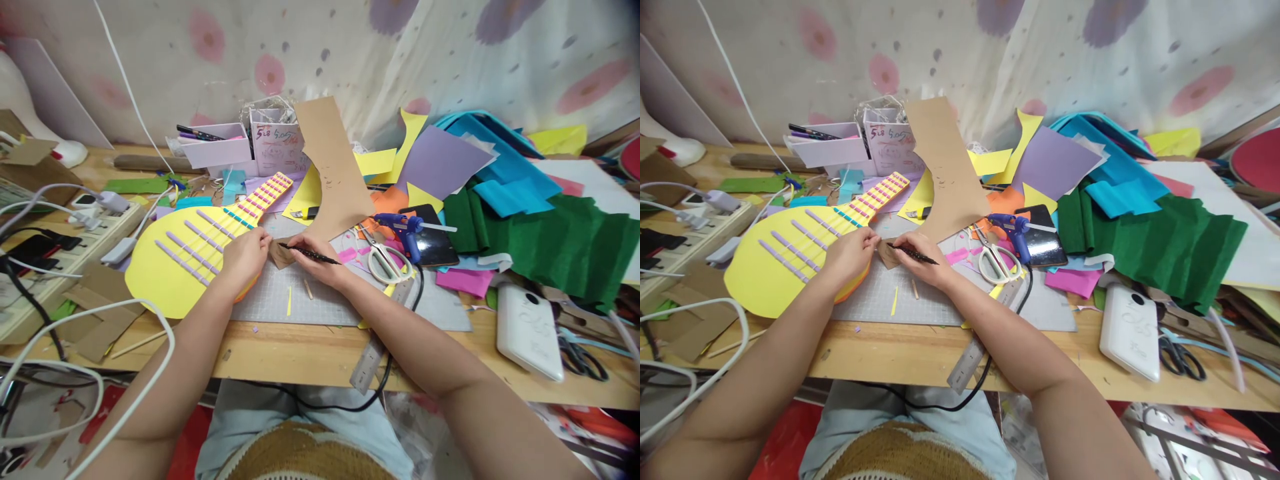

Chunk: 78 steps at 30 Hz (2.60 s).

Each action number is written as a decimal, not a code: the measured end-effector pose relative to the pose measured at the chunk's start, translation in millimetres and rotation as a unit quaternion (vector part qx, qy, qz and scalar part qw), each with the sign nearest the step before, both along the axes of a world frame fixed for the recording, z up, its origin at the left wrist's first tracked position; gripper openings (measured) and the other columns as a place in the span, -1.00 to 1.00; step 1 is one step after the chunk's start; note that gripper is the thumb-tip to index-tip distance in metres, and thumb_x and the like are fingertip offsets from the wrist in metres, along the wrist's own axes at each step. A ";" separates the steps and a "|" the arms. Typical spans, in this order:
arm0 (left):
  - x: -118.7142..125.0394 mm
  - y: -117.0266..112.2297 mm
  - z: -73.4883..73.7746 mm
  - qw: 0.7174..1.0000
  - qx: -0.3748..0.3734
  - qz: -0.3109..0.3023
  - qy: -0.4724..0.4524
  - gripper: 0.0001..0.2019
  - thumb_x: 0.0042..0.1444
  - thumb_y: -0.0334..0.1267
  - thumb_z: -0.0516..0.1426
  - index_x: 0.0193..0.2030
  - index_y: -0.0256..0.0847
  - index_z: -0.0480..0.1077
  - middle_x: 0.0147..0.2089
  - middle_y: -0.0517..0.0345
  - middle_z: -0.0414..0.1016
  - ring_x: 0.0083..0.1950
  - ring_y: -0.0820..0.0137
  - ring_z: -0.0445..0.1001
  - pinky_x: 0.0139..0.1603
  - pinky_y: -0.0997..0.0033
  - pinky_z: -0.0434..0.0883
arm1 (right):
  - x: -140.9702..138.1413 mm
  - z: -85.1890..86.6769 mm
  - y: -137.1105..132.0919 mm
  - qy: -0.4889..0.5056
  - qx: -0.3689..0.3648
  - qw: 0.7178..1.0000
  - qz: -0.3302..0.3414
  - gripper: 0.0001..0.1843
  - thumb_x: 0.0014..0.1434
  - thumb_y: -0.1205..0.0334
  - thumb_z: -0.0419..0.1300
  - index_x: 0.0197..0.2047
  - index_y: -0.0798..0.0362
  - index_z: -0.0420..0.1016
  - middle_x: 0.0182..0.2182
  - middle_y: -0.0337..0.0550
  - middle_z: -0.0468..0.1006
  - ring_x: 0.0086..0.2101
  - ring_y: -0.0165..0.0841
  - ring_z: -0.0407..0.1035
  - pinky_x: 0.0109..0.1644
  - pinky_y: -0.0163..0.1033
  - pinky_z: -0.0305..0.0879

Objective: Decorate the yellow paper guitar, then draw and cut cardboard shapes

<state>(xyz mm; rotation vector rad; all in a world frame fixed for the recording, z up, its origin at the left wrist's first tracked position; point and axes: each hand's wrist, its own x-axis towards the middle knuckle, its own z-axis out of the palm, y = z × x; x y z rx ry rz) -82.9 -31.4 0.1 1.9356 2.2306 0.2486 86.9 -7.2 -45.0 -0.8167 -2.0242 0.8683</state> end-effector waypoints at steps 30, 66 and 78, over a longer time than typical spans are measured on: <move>0.6 0.5 -2.0 1.000 0.008 -0.001 0.007 -0.73 0.18 -0.14 -0.08 -0.25 -0.13 0.40 -0.26 0.11 0.55 -0.23 0.31 0.46 -0.40 0.42 0.16 | -0.8 2.6 -3.1 -0.005 0.026 1.000 0.013 -0.89 0.14 0.22 0.11 -0.30 0.05 0.41 -0.37 -0.18 0.46 -0.31 -0.41 0.32 -0.19 -0.27 0.25; -0.3 0.5 -1.8 1.000 0.008 -0.004 0.000 -0.74 0.18 -0.14 -0.09 -0.28 -0.11 0.39 -0.26 0.12 0.54 -0.21 0.29 0.47 -0.41 0.41 0.16 | 1.7 7.5 -3.7 -0.012 0.018 1.000 0.013 -0.92 0.09 0.25 0.12 -0.37 0.06 0.40 -0.40 -0.18 0.45 -0.31 -0.40 0.32 -0.19 -0.27 0.27; -1.1 -0.8 -1.0 1.000 0.011 -0.012 0.000 -0.74 0.19 -0.14 -0.09 -0.27 -0.12 0.38 -0.25 0.11 0.55 -0.24 0.29 0.47 -0.41 0.41 0.15 | 3.1 2.5 4.8 -0.013 0.021 1.000 -0.016 -0.83 0.15 0.17 0.11 -0.24 0.05 0.44 -0.32 -0.16 0.50 -0.27 -0.39 0.34 -0.17 -0.26 0.24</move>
